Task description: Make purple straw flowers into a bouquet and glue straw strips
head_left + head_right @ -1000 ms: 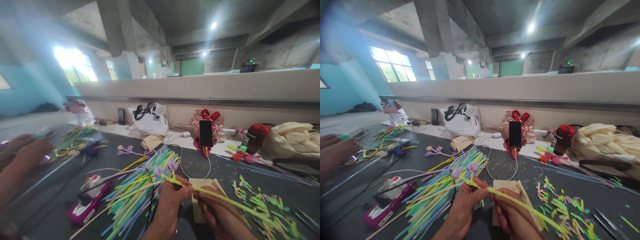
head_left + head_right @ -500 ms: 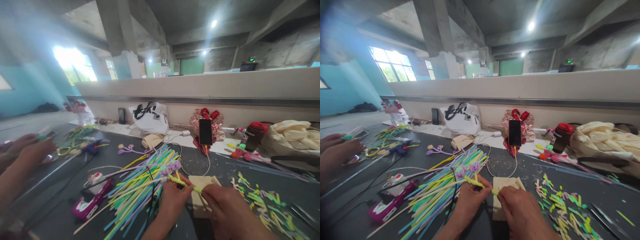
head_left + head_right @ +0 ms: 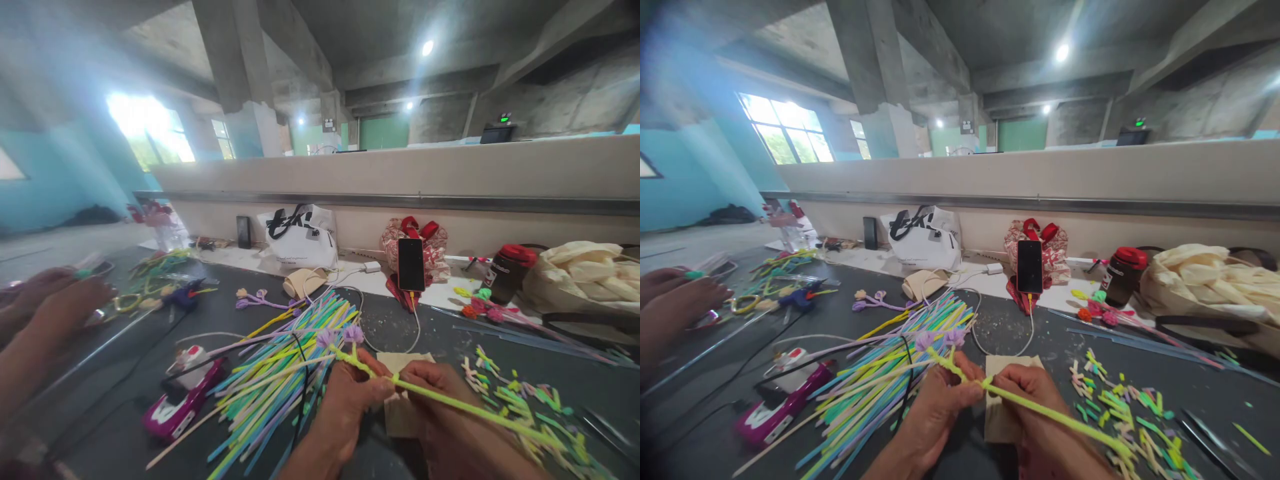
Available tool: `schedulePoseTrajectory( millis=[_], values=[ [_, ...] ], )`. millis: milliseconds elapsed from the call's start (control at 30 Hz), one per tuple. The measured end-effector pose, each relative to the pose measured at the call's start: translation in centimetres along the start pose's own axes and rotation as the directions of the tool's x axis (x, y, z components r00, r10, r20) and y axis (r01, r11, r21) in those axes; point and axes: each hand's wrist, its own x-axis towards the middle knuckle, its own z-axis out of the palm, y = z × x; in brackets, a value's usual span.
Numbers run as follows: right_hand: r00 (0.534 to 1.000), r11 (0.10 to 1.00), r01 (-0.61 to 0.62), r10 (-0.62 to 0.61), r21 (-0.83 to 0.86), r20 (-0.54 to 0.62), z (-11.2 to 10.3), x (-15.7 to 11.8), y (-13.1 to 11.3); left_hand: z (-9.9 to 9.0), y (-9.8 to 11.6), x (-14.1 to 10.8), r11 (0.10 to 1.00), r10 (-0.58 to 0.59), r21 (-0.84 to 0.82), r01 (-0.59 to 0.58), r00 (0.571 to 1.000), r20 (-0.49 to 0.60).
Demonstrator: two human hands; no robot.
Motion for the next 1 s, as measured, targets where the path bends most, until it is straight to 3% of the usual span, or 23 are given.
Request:
schedulePoseTrajectory(
  millis=[100, 200, 367, 533, 600, 667, 733, 800, 900, 1000],
  values=[
    [1.0, 0.997, 0.026, -0.028, -0.075, -0.014, 1.8, -0.6, 0.5, -0.2, -0.1, 0.4, 0.993, 0.087, 0.09, -0.075, 0.986, -0.141],
    [0.994, 0.943, 0.111, -0.097, -0.313, 0.058, 2.6, -1.4, -0.1, -0.3, 0.1, 0.9, 0.952, 0.164, 0.294, -0.089, 0.956, -0.243],
    [0.945, 0.681, 0.316, -0.285, -0.66, 0.159, 1.7, -2.2, -1.6, -0.1, 0.6, 1.1, 0.853, 0.227, 0.517, -0.074, 0.944, -0.239],
    [0.96, 0.62, 0.245, -0.264, -0.746, 0.096, -1.1, -2.5, -3.2, 0.1, 0.7, 0.7, 0.847, 0.188, 0.527, -0.072, 0.968, -0.169],
    [0.971, 0.665, 0.22, -0.218, -0.714, 0.096, -2.2, -2.4, -3.8, 0.1, 0.7, 0.6, 0.876, 0.147, 0.477, -0.068, 0.98, -0.132],
    [0.982, 0.776, 0.187, -0.144, -0.603, 0.119, -3.1, -2.1, -4.1, 0.1, 0.7, 0.3, 0.93, 0.078, 0.365, -0.051, 0.995, -0.061],
    [0.988, 0.909, 0.104, -0.047, -0.404, 0.148, -3.7, -1.7, -3.9, 0.2, 0.7, 0.1, 0.98, 0.018, 0.197, -0.021, 1.0, 0.018],
    [0.981, 0.982, 0.009, 0.027, -0.188, 0.19, -3.7, -1.0, -3.1, 0.3, 0.7, 0.0, 0.999, -0.022, 0.031, 0.02, 0.998, 0.059],
    [0.982, 0.997, -0.052, 0.041, 0.052, 0.185, -2.4, -0.2, -1.1, 0.3, 0.6, 0.2, 0.986, -0.06, -0.157, 0.062, 0.998, 0.019],
    [0.993, 0.974, -0.101, 0.087, 0.202, 0.077, -0.1, -0.1, 0.7, 0.0, 0.4, 0.5, 0.968, -0.063, -0.246, 0.045, 0.996, -0.065]
  ],
)
